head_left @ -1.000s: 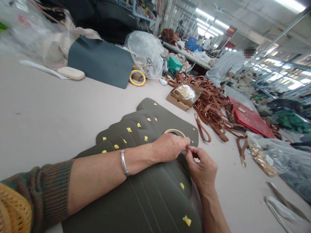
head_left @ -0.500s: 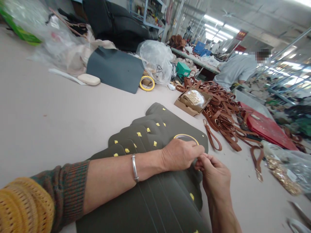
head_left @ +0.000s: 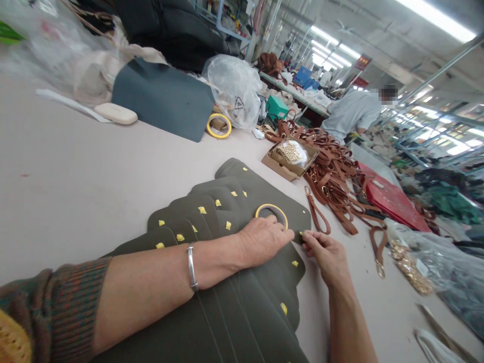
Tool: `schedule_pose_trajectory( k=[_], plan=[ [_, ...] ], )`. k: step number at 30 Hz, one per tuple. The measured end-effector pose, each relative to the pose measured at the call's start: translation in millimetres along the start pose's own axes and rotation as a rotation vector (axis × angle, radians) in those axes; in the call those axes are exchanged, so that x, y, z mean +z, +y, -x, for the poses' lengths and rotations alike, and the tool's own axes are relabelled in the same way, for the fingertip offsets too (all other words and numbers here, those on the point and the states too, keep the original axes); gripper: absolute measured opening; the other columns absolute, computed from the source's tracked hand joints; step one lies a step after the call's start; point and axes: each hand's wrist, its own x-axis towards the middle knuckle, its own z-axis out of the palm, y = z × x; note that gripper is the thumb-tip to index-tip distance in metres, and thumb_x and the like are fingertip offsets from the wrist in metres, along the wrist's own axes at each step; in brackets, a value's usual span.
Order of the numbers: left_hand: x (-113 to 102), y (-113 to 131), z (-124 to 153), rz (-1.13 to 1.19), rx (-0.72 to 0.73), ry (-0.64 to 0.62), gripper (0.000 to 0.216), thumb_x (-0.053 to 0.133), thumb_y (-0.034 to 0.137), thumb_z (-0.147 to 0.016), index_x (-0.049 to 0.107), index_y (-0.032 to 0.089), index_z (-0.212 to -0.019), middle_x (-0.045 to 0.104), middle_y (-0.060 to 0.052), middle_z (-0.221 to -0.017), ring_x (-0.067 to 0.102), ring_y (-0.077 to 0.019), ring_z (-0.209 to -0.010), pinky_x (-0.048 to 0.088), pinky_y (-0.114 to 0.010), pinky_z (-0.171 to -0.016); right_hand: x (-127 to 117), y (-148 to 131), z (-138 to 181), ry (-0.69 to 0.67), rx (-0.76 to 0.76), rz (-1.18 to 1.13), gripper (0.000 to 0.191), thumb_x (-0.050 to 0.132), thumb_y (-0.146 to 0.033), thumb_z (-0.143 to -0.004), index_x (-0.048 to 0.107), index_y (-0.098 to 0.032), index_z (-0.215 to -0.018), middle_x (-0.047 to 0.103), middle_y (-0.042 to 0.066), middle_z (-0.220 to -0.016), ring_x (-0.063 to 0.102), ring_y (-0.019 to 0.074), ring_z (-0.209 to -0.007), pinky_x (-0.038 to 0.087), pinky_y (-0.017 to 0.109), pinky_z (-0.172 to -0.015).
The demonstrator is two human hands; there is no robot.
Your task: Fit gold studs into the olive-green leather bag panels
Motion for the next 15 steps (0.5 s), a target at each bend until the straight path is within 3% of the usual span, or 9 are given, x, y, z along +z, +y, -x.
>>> schedule_pose_trajectory(
  k=[11,15],
  plan=[
    [1.4,-1.6,-1.6,0.003,0.017,-0.06,0.018,0.041,0.01,-0.092,0.057,0.017,-0.097,0.064,-0.007,-0.097,0.056,-0.0238,-0.095,0.052,-0.033,-0.067,10.2,-11.4,-2.6,0.053,-0.08,0.408,0.035,0.06,-0.05,-0.073,0.073,-0.019,-0.081,0.067,0.003,-0.057,0.064,0.0196,-0.055,0.045,0.029,-0.056],
    [2.5,-2.6,-1.2,0.0,0.018,-0.046,0.018,0.041,0.011,-0.092,0.057,0.017,-0.097,0.063,-0.008,-0.098,0.056,-0.0232,-0.095,0.052,-0.032,-0.067,8.8,-7.6,-0.9,0.069,-0.06,0.418,0.042,0.063,-0.052,-0.074,0.069,-0.019,-0.099,0.063,-0.001,-0.05,0.061,0.0182,-0.048,0.045,0.029,-0.054]
  ],
)
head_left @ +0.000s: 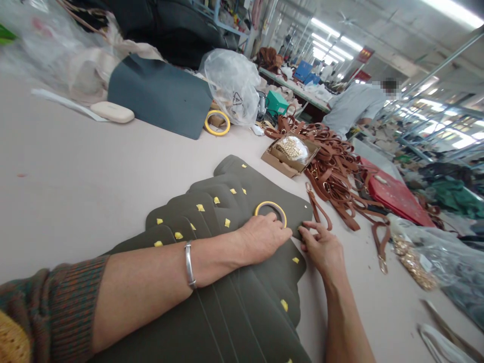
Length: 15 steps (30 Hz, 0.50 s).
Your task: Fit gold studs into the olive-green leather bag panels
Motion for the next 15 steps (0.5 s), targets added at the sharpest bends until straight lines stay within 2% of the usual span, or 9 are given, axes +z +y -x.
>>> schedule_pose_trajectory(
  k=[3,6,11,15],
  plan=[
    [0.9,-0.3,0.6,-0.005,0.012,0.002,0.02,0.041,0.01,-0.091,0.057,0.018,-0.098,0.063,-0.007,-0.098,0.055,-0.0229,-0.094,0.052,-0.032,-0.067,-0.9,9.2,6.2,0.036,0.03,-0.215,0.055,0.065,-0.056,-0.074,0.063,-0.015,-0.11,0.064,-0.001,-0.055,0.059,0.0168,-0.048,0.046,0.027,-0.051],
    [1.6,-0.2,1.2,-0.004,0.024,0.01,0.021,0.039,0.01,-0.092,0.057,0.018,-0.099,0.063,-0.008,-0.099,0.055,-0.0228,-0.093,0.051,-0.032,-0.067,-1.4,16.2,13.7,0.03,0.013,-0.342,0.051,0.064,-0.059,-0.075,0.067,-0.014,-0.098,0.066,0.003,-0.061,0.059,0.0157,-0.052,0.048,0.027,-0.054],
    [-0.4,0.4,1.7,-0.013,0.017,0.016,0.019,0.042,0.008,-0.09,0.058,0.017,-0.097,0.063,-0.008,-0.097,0.055,-0.0235,-0.093,0.05,-0.032,-0.066,3.8,10.6,16.8,0.109,-0.095,-0.093,0.044,0.061,-0.058,-0.078,0.075,-0.017,-0.09,0.068,0.004,-0.06,0.061,0.0186,-0.056,0.047,0.03,-0.062],
    [-5.1,1.7,1.6,-0.009,0.007,-0.026,0.02,0.041,0.007,-0.09,0.058,0.016,-0.097,0.063,-0.008,-0.098,0.054,-0.0235,-0.094,0.049,-0.031,-0.066,9.0,4.2,11.8,0.141,-0.155,0.028,0.038,0.058,-0.053,-0.082,0.075,-0.02,-0.087,0.072,0.005,-0.071,0.064,0.0197,-0.061,0.046,0.03,-0.067]
  ],
)
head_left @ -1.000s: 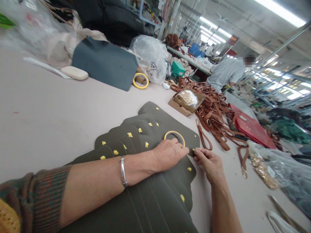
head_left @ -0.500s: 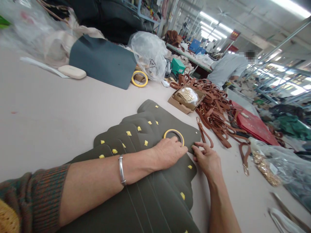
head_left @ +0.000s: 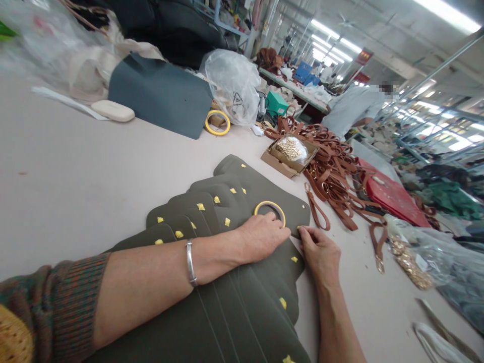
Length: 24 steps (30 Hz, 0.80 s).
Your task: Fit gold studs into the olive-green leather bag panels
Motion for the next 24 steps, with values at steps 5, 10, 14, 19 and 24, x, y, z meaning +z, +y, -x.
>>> schedule_pose_trajectory(
  k=[5,10,14,19,24],
  plan=[
    [0.5,-0.2,0.5,0.003,0.008,0.002,0.019,0.042,0.007,-0.089,0.057,0.016,-0.096,0.063,-0.008,-0.098,0.054,-0.0235,-0.096,0.049,-0.031,-0.066,1.0,-2.6,-4.8,0.012,-0.079,0.126,0.035,0.052,-0.049,-0.085,0.073,-0.021,-0.085,0.071,0.005,-0.073,0.063,0.0196,-0.066,0.042,0.03,-0.068],
    [1.1,-1.2,1.7,0.024,0.037,0.066,0.02,0.04,0.007,-0.09,0.056,0.017,-0.096,0.063,-0.007,-0.099,0.055,-0.0211,-0.092,0.049,-0.03,-0.068,-8.9,-4.6,-1.3,-0.167,-0.103,0.054,0.033,0.053,-0.047,-0.083,0.072,-0.02,-0.08,0.07,0.003,-0.069,0.06,0.0174,-0.062,0.042,0.028,-0.06],
    [-3.5,-1.0,0.8,0.061,0.019,0.148,0.018,0.042,0.009,-0.09,0.057,0.017,-0.099,0.063,-0.006,-0.099,0.054,-0.0198,-0.095,0.049,-0.031,-0.077,-21.9,-4.0,6.1,-0.357,-0.085,-0.047,0.03,0.057,-0.045,-0.081,0.072,-0.019,-0.078,0.067,0.001,-0.067,0.056,0.0157,-0.061,0.04,0.025,-0.057],
    [-3.5,-1.8,-0.2,0.105,0.019,0.191,0.02,0.041,0.012,-0.093,0.058,0.017,-0.104,0.064,-0.005,-0.098,0.056,-0.0185,-0.098,0.048,-0.03,-0.083,-36.7,-3.5,10.0,-0.766,0.038,-0.249,0.033,0.061,-0.046,-0.08,0.067,-0.017,-0.063,0.056,-0.003,-0.053,0.046,0.0115,-0.052,0.034,0.023,-0.05],
    [-0.7,-3.0,0.3,0.186,0.039,0.212,0.02,0.041,0.017,-0.095,0.057,0.02,-0.106,0.065,0.0,-0.088,0.061,-0.014,-0.084,0.048,-0.024,-0.074,-40.4,-3.2,9.5,-0.435,0.061,-0.287,0.03,0.066,-0.046,-0.077,0.072,-0.017,-0.076,0.06,-0.001,-0.057,0.052,0.0128,-0.054,0.041,0.024,-0.051]
  ],
)
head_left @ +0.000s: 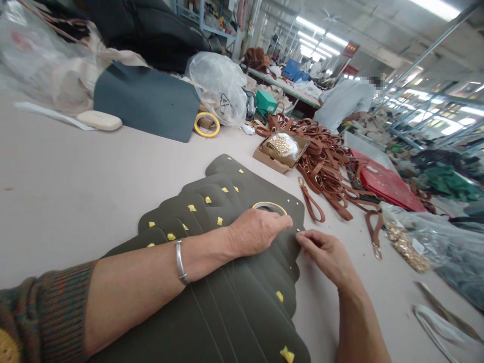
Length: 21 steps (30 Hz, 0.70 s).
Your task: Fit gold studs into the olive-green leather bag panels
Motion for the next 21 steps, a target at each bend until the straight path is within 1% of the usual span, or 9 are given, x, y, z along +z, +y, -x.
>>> schedule_pose_trajectory(
  k=[2,3,6,8,9,14,16,19,21],
  plan=[
    [0.0,-0.1,0.2,0.029,-0.008,0.024,0.018,0.042,0.02,-0.096,0.056,0.021,-0.106,0.065,0.001,-0.088,0.063,-0.013,-0.083,0.048,-0.023,-0.073,3.5,-2.5,0.6,0.179,-0.087,-0.049,0.03,0.068,-0.045,-0.076,0.074,-0.018,-0.086,0.067,0.002,-0.067,0.058,0.0148,-0.059,0.047,0.026,-0.055],
    [0.0,-0.1,0.3,0.039,-0.013,0.038,0.018,0.042,0.022,-0.096,0.056,0.021,-0.108,0.066,0.0,-0.09,0.064,-0.0129,-0.085,0.048,-0.023,-0.074,6.2,-4.6,1.1,0.219,-0.139,-0.066,0.029,0.069,-0.044,-0.076,0.075,-0.018,-0.089,0.07,0.003,-0.073,0.061,0.016,-0.063,0.049,0.027,-0.059],
    [0.0,0.1,0.5,0.052,-0.026,0.058,0.031,0.045,0.023,-0.096,0.047,0.021,-0.127,0.068,-0.003,-0.099,0.065,-0.014,-0.094,0.05,-0.024,-0.081,16.4,-12.5,2.8,0.255,-0.31,-0.014,0.025,0.068,-0.038,-0.078,0.075,-0.021,-0.096,0.074,0.006,-0.091,0.066,0.0186,-0.075,0.053,0.031,-0.07],
    [0.3,0.4,0.6,0.049,-0.032,0.057,0.043,0.047,0.022,-0.095,0.037,0.02,-0.137,0.069,-0.004,-0.101,0.066,-0.0152,-0.095,0.052,-0.026,-0.082,22.5,-17.5,3.1,0.269,-0.407,0.049,0.023,0.066,-0.035,-0.081,0.074,-0.023,-0.1,0.074,0.005,-0.097,0.067,0.0188,-0.08,0.054,0.031,-0.074],
    [0.5,0.6,0.5,0.044,-0.035,0.056,0.046,0.048,0.023,-0.095,0.034,0.019,-0.139,0.069,-0.005,-0.101,0.067,-0.0159,-0.095,0.053,-0.027,-0.082,25.0,-19.6,2.9,0.273,-0.445,0.072,0.022,0.064,-0.033,-0.083,0.073,-0.024,-0.101,0.073,0.005,-0.097,0.067,0.0186,-0.081,0.054,0.031,-0.074],
    [1.4,1.7,-0.3,-0.015,-0.051,0.029,0.041,0.047,0.028,-0.097,0.036,0.017,-0.134,0.07,-0.006,-0.098,0.069,-0.018,-0.089,0.054,-0.028,-0.074,32.1,-25.0,1.4,0.263,-0.591,0.178,0.015,0.057,-0.026,-0.088,0.071,-0.024,-0.095,0.073,0.004,-0.092,0.067,0.0171,-0.081,0.052,0.028,-0.071],
    [0.9,2.3,-0.5,-0.048,-0.054,0.007,0.037,0.044,0.029,-0.098,0.037,0.016,-0.132,0.07,-0.006,-0.095,0.069,-0.0185,-0.086,0.053,-0.027,-0.069,34.4,-25.5,1.5,0.281,-0.627,0.233,0.015,0.055,-0.022,-0.089,0.069,-0.023,-0.091,0.072,0.003,-0.086,0.065,0.0151,-0.075,0.051,0.026,-0.069],
    [-0.9,3.4,-0.2,-0.083,-0.056,-0.017,0.029,0.043,0.028,-0.097,0.042,0.018,-0.125,0.069,-0.003,-0.092,0.069,-0.0185,-0.08,0.05,-0.025,-0.062,38.4,-25.2,2.2,0.344,-0.653,0.317,0.013,0.054,-0.019,-0.087,0.067,-0.022,-0.086,0.069,0.0,-0.075,0.062,0.012,-0.063,0.049,0.023,-0.063],
    [-2.4,3.7,0.1,-0.072,-0.06,-0.027,0.02,0.045,0.024,-0.096,0.047,0.019,-0.115,0.069,-0.001,-0.09,0.068,-0.0179,-0.079,0.048,-0.025,-0.06,40.8,-24.9,2.8,0.398,-0.664,0.359,0.012,0.055,-0.019,-0.085,0.067,-0.021,-0.082,0.068,0.0,-0.07,0.061,0.0111,-0.058,0.048,0.022,-0.06]
  ],
)
